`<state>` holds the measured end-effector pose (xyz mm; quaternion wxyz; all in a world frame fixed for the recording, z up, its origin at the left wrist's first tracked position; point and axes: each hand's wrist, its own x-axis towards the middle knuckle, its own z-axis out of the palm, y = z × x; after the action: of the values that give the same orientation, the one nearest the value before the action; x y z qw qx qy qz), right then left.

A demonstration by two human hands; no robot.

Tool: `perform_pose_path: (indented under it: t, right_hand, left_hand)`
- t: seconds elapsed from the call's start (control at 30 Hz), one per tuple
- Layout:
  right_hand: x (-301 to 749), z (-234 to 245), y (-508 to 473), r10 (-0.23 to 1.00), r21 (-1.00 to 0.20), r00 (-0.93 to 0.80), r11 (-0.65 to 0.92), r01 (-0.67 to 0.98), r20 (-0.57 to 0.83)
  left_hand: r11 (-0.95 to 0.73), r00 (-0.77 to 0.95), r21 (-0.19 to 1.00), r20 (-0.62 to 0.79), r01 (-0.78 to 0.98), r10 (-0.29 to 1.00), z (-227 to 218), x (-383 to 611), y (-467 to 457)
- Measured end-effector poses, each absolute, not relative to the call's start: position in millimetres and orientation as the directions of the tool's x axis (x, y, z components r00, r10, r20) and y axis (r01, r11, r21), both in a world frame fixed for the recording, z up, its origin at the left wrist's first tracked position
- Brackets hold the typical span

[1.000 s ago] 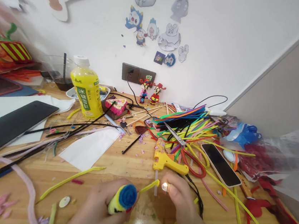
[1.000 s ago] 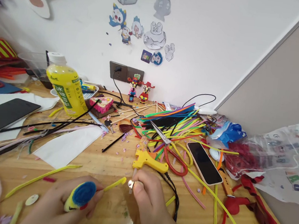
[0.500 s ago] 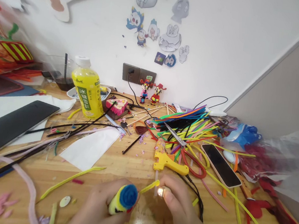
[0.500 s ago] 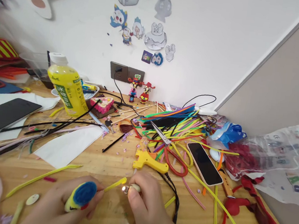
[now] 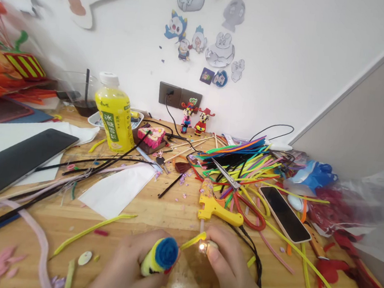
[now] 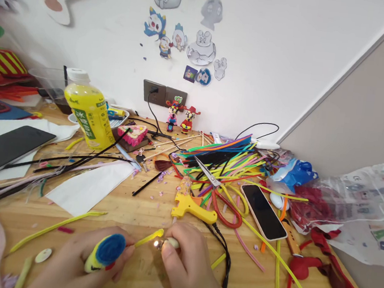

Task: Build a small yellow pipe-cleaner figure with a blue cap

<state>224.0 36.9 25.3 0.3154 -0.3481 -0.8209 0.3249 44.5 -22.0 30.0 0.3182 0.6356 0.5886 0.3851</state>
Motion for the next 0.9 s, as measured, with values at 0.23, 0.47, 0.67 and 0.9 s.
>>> perform_pose_path:
  t: [0.23, 0.47, 0.67, 0.9]
  right_hand:
    - [224.0, 23.7, 39.4, 0.775, -0.763, -0.568, 0.538, 0.36, 0.278]
    - [225.4, 18.4, 45.8, 0.817, -0.795, -0.516, 0.482, 0.369, 0.256]
    - [223.9, 18.3, 46.0, 0.808, -0.823, -0.535, 0.467, 0.324, 0.248]
    - [225.8, 17.0, 44.2, 0.787, -0.846, -0.57, 0.455, 0.277, 0.236]
  left_hand:
    - [-0.107, 0.017, 0.852, 0.114, 0.513, 0.993, 29.4, 44.3, -21.8]
    - [-0.125, 0.047, 0.865, 0.117, 0.487, 0.992, 35.7, 45.4, -24.7]
    - [-0.154, 0.056, 0.852, 0.145, 0.501, 0.988, 37.5, 47.5, -26.8]
    - [-0.133, 0.054, 0.843, 0.123, 0.521, 0.991, 38.9, 47.8, -27.1]
